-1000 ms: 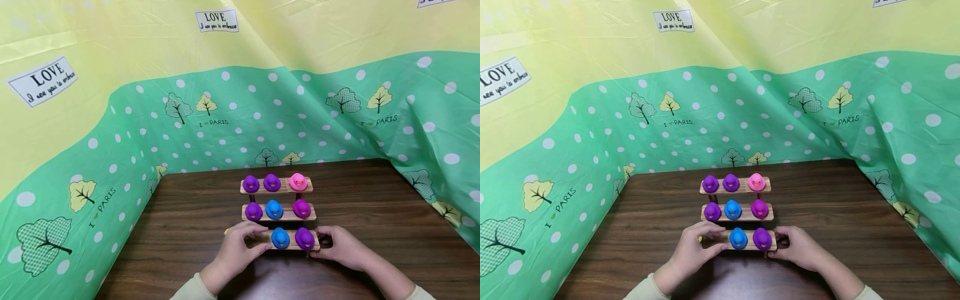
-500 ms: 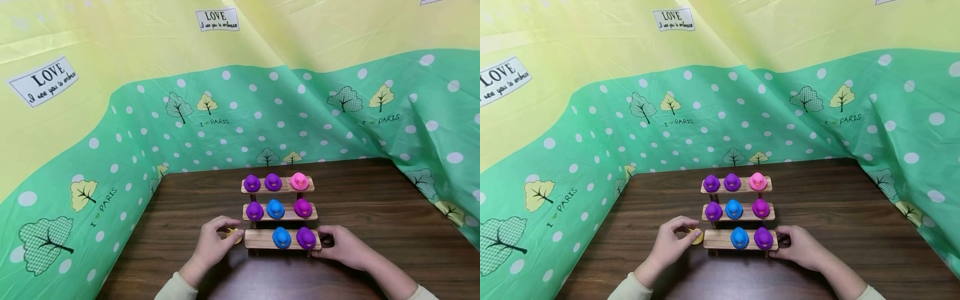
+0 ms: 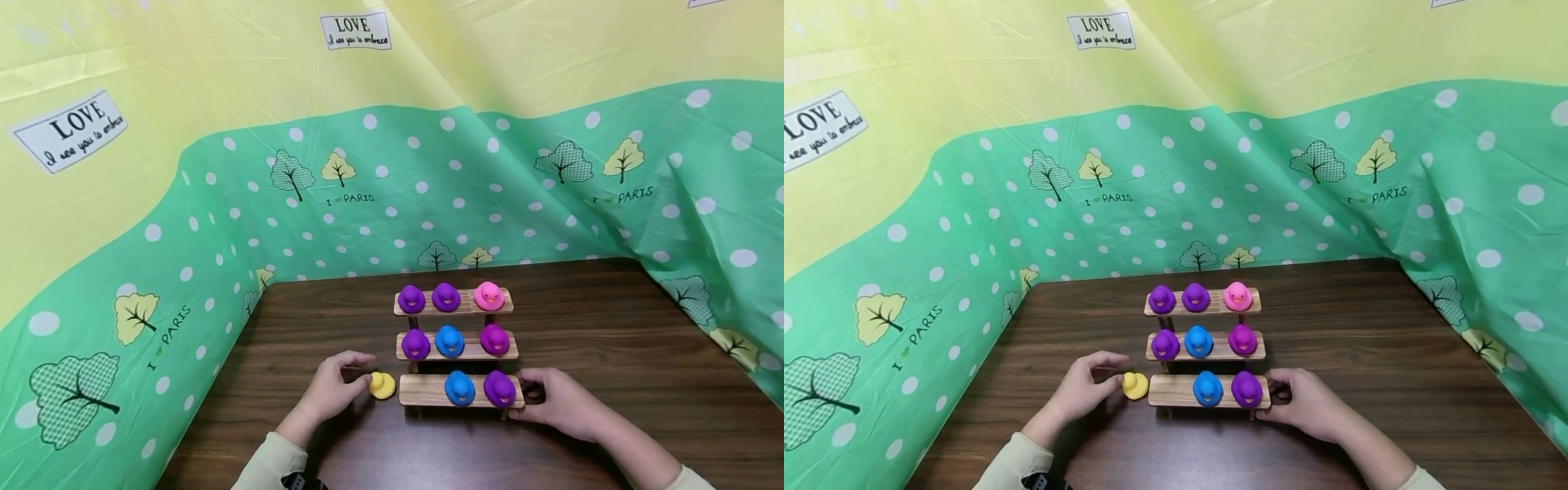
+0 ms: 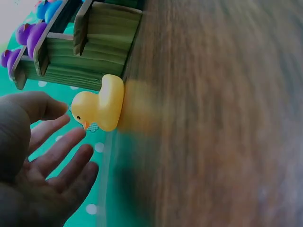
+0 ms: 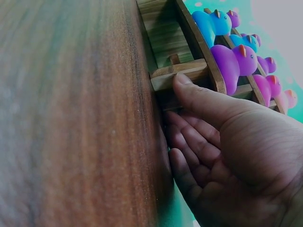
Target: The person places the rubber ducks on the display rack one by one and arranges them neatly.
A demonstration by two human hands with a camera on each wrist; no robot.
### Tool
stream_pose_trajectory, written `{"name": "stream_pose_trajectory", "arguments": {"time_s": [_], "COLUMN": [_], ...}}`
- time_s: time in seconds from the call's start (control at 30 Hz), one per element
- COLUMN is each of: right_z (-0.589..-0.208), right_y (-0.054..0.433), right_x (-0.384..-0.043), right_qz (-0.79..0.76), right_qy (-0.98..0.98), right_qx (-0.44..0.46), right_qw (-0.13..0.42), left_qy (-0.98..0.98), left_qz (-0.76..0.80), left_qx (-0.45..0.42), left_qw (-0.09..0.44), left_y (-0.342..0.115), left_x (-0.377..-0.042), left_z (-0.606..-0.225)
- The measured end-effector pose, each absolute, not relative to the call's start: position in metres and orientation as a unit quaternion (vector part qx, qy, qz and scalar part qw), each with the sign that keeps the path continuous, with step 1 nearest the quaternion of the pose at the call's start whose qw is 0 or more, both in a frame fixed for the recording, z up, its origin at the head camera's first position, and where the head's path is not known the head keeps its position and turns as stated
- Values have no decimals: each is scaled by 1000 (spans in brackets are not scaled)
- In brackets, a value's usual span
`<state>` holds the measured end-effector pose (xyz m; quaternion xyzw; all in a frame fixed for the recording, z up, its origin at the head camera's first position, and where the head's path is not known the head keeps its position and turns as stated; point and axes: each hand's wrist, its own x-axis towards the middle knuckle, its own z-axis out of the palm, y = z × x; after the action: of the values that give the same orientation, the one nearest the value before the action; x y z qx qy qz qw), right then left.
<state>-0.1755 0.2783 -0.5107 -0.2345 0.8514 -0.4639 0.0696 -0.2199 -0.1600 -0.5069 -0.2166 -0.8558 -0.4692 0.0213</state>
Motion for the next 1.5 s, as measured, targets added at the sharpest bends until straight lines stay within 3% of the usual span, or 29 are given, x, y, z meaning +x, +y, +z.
{"name": "stream_pose_trajectory", "arguments": {"time_s": [0.2, 0.83, 1.5], "right_z": [-511, -511, -512], "right_y": [278, 278, 279], "right_x": [-175, -175, -176], "right_qz": [-466, -464, -456], "right_qy": [849, 851, 857], "right_qx": [-240, -236, -231], "right_qw": [67, 61, 63], "left_qy": [-847, -861, -862], "left_qz": [-480, -447, -457], "left_qx": [-226, -238, -218], "left_qw": [-24, 48, 36], "left_y": [-159, -155, -153], "left_x": [-220, -221, -218], "left_z": [-510, -513, -510]}}
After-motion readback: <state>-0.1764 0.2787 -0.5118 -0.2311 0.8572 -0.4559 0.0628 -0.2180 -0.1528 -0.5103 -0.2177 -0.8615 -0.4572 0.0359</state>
